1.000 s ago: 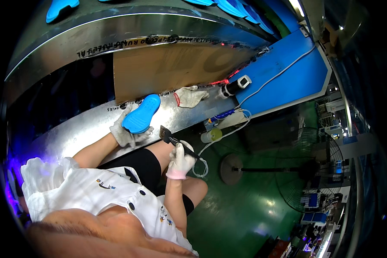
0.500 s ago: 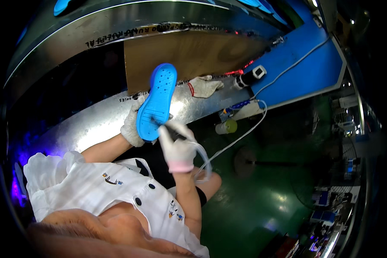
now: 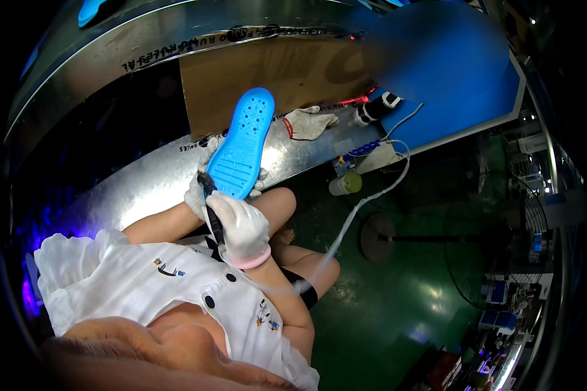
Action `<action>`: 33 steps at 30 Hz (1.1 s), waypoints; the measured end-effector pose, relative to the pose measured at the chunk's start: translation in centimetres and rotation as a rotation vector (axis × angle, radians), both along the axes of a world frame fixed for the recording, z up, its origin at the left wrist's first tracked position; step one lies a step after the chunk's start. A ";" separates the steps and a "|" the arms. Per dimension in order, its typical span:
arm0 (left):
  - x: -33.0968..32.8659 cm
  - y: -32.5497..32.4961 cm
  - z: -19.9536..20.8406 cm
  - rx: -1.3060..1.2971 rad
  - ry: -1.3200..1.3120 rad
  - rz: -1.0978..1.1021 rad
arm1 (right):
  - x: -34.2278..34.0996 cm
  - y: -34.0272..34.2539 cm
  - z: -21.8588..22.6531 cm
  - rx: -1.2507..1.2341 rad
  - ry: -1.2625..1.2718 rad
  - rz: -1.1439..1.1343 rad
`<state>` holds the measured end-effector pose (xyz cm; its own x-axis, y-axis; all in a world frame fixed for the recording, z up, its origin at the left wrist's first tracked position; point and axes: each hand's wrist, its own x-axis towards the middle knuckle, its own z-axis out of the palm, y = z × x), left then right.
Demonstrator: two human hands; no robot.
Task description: The person applies adhesive to the bottom of blue shoe soles using a brush, handling them one at a time and placing them onto an overhead conveyor belt.
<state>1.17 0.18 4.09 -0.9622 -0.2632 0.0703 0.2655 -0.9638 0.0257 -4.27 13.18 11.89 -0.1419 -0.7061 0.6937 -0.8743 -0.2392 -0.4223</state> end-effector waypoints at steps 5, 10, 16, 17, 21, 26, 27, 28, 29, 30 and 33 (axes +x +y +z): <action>-1.8 -1.3 0.2 0.032 -0.123 0.150 | -2.3 -0.5 -1.5 -0.053 -0.479 -0.265; -1.5 -2.4 2.1 -0.071 -0.017 0.039 | 0.9 0.4 -1.2 -0.011 -0.530 -0.056; -0.6 -4.9 2.8 -0.068 -0.056 -0.229 | -0.6 0.8 -1.1 0.031 -0.156 -0.035; -0.4 -5.2 3.3 -0.179 -0.093 -0.283 | -0.5 1.3 -0.9 0.101 -0.117 0.019; -0.1 -6.7 3.8 -0.553 -0.322 -0.360 | -2.1 0.4 -0.5 0.215 -0.858 0.042; -0.8 -8.1 2.3 -0.854 -0.265 -0.128 | -0.2 1.1 1.6 0.336 -0.132 0.164; -1.1 -8.6 1.7 -1.183 -0.102 0.071 | -0.8 1.1 0.8 0.262 -0.309 0.162; -1.0 -8.8 1.2 -1.315 -0.106 0.142 | -1.4 1.0 -0.3 0.187 -0.486 0.160; -1.0 -8.4 2.8 -1.439 -0.113 0.218 | -1.9 0.8 -0.8 0.220 -0.718 0.056; -0.8 -7.8 4.7 -1.563 -0.130 0.299 | -2.7 0.7 -1.7 0.187 -0.555 0.077; -0.1 -8.6 5.4 -0.961 -0.456 -0.390 | -1.1 1.8 0.5 0.308 -0.007 0.137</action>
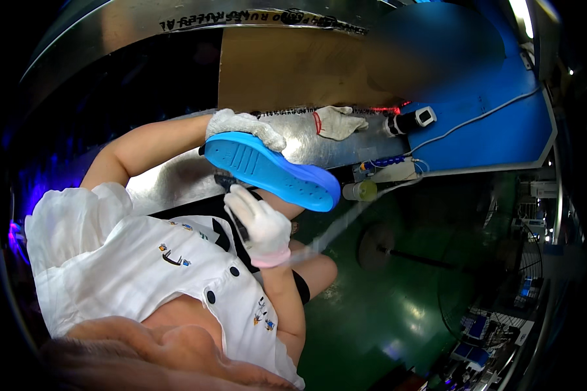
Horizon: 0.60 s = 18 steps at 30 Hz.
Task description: The person applies adhesive to the bottom of blue shoe soles using a brush, handling them one at a time and placing them onto an overhead conveyor belt.
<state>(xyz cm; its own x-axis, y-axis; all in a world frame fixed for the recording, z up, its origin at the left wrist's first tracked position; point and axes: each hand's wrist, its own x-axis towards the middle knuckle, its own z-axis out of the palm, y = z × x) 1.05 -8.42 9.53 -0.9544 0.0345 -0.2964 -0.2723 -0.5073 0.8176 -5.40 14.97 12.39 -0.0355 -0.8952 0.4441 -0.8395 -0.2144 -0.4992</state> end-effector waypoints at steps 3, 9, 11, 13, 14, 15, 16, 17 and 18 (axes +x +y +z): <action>-1.1 -1.2 -3.3 -0.229 0.387 -0.106 | -0.9 -0.2 -0.4 -0.150 -0.288 -0.058; -1.5 -2.7 -2.6 -0.836 0.814 -0.123 | -0.4 0.8 1.5 -0.016 0.046 -0.035; -0.8 -3.0 -1.3 -0.944 1.017 -0.056 | -1.7 0.5 0.2 -0.200 -0.207 -0.064; -0.6 -2.9 -2.0 -0.931 0.954 -0.065 | -2.8 0.4 -0.5 -0.170 -0.294 -0.130; -1.7 -3.0 -1.3 -0.925 0.950 -0.102 | -2.2 1.2 1.3 -0.122 -0.098 -0.131; -1.4 -2.5 -0.6 -0.680 0.670 -0.078 | -1.3 1.4 2.1 -0.051 0.081 -0.089; -1.0 -1.7 0.3 -0.430 0.394 -0.054 | -1.0 1.2 1.4 -0.071 0.212 -0.089; -0.9 -1.5 -0.6 -0.611 0.543 -0.036 | -1.3 1.3 1.3 -0.115 0.096 -0.096; -0.9 -1.3 -1.3 -0.811 0.687 0.011 | -1.8 1.3 1.3 -0.159 -0.020 -0.103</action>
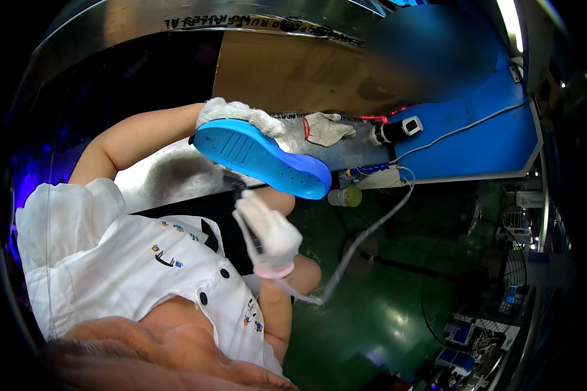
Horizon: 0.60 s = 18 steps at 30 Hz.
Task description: The person applies adhesive to the bottom of blue shoe soles using a brush, handling them one at a time and placing them onto an overhead conveyor belt.
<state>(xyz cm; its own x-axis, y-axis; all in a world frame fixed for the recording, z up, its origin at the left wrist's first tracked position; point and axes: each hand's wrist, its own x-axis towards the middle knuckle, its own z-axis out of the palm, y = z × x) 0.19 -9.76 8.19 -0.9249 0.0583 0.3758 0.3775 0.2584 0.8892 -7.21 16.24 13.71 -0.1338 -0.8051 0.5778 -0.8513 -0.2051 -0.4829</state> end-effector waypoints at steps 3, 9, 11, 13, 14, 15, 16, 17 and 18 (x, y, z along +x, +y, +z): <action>0.0 -2.0 0.7 0.000 0.057 -0.129 | -1.8 0.1 -0.4 -0.026 -0.170 -0.075; 0.6 -1.5 2.4 0.242 -0.275 -0.073 | -2.3 0.6 0.7 -0.126 -0.025 -0.088; 0.9 -1.9 2.9 0.166 -0.149 -0.036 | -2.6 0.5 1.1 -0.056 -0.033 -0.072; 0.9 -1.9 4.3 0.202 -0.081 0.004 | -1.5 1.3 2.7 0.086 0.066 0.004; 0.1 -2.9 2.9 -0.045 0.347 0.030 | -1.3 1.4 2.5 0.044 0.026 0.000; 0.3 -3.1 2.7 -0.001 0.365 0.029 | -1.9 1.6 2.3 -0.055 -0.017 -0.023; 0.5 -3.3 2.6 0.043 0.384 0.029 | -2.6 1.2 2.1 -0.083 -0.091 -0.091; 1.2 -2.5 3.0 0.384 -0.002 -0.003 | -3.4 0.8 1.7 -0.111 -0.163 -0.167; 1.9 -2.0 4.3 0.693 -0.381 -0.032 | -4.0 0.5 1.1 -0.101 -0.216 -0.122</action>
